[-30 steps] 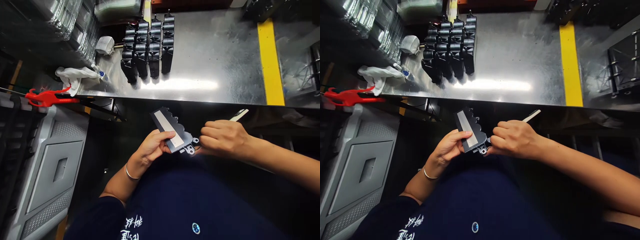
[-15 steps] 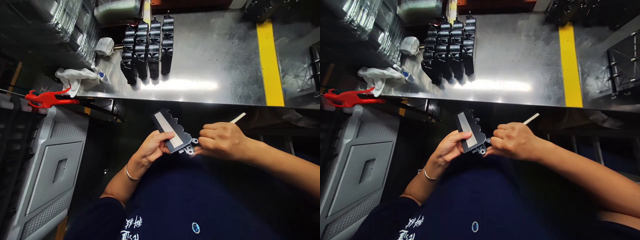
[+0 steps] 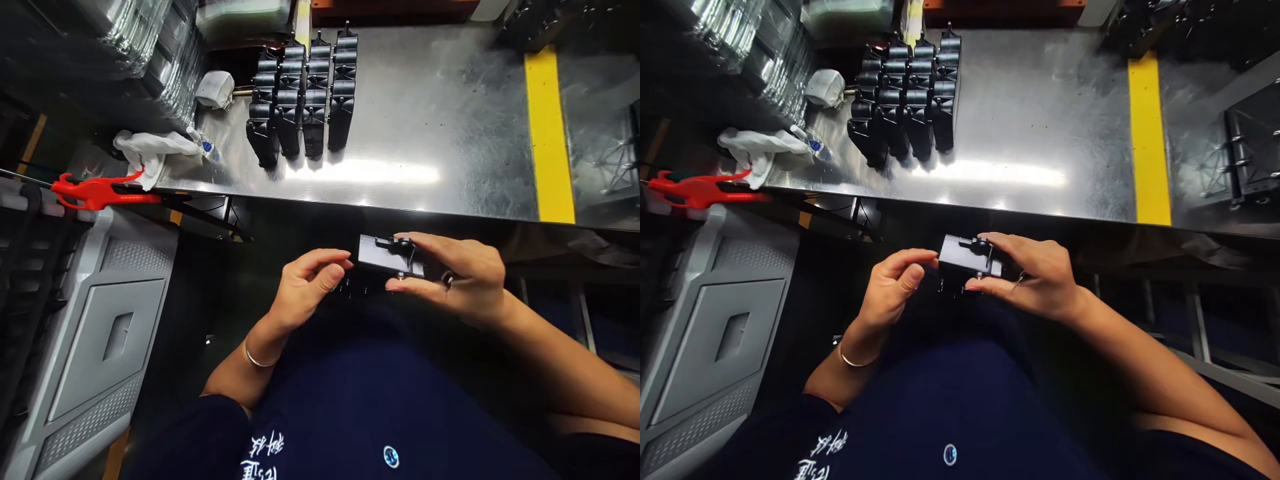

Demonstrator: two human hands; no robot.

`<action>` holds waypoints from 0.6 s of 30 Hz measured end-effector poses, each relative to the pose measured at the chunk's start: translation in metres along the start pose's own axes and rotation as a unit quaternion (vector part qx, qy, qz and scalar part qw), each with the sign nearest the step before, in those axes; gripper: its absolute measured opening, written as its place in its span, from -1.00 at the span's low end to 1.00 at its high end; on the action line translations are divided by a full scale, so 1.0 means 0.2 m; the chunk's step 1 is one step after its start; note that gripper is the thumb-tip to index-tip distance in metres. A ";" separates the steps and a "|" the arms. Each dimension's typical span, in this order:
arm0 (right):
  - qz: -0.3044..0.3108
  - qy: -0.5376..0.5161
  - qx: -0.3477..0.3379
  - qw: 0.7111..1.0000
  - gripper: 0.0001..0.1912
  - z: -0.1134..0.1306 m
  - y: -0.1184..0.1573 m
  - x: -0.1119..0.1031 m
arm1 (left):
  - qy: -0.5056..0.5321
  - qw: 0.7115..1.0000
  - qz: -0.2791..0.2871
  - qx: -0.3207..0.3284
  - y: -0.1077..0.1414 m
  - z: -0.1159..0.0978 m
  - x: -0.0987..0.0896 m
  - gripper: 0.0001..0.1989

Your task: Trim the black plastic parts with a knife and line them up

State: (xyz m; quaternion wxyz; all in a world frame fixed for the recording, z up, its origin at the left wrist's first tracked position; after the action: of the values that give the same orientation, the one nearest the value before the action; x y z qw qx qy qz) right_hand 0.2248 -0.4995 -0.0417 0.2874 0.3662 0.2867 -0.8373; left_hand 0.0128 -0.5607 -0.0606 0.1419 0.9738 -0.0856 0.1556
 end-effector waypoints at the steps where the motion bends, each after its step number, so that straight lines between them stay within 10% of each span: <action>1: -0.014 -0.027 0.030 0.999 -0.53 0.00 0.00 0.02 | -0.089 0.994 -0.022 0.054 0.01 0.00 0.00 -0.80; 7: 0.055 -0.195 0.065 0.977 -0.71 0.02 0.00 0.10 | -0.087 0.994 -0.065 0.023 -0.03 0.09 -0.03 -0.62; 18: 0.131 -0.134 -0.025 0.982 -0.86 0.03 0.02 0.10 | -0.155 0.987 0.050 0.010 -0.01 0.05 -0.01 -0.73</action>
State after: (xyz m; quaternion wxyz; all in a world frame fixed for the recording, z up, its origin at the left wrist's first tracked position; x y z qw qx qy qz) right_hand 0.2134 -0.5121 -0.0540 0.4393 0.2777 0.2158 -0.8266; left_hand 0.0144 -0.5615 -0.0701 0.1092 0.9821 -0.1530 0.0109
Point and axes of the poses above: each hand's wrist, its own y-axis away from the middle knuckle, its own x-axis out of the palm, z = x × y, the point moved 1 cm from there along -y, towards the middle knuckle, and after that the axes turned 12 degrees about z, right-handed, at the moved point
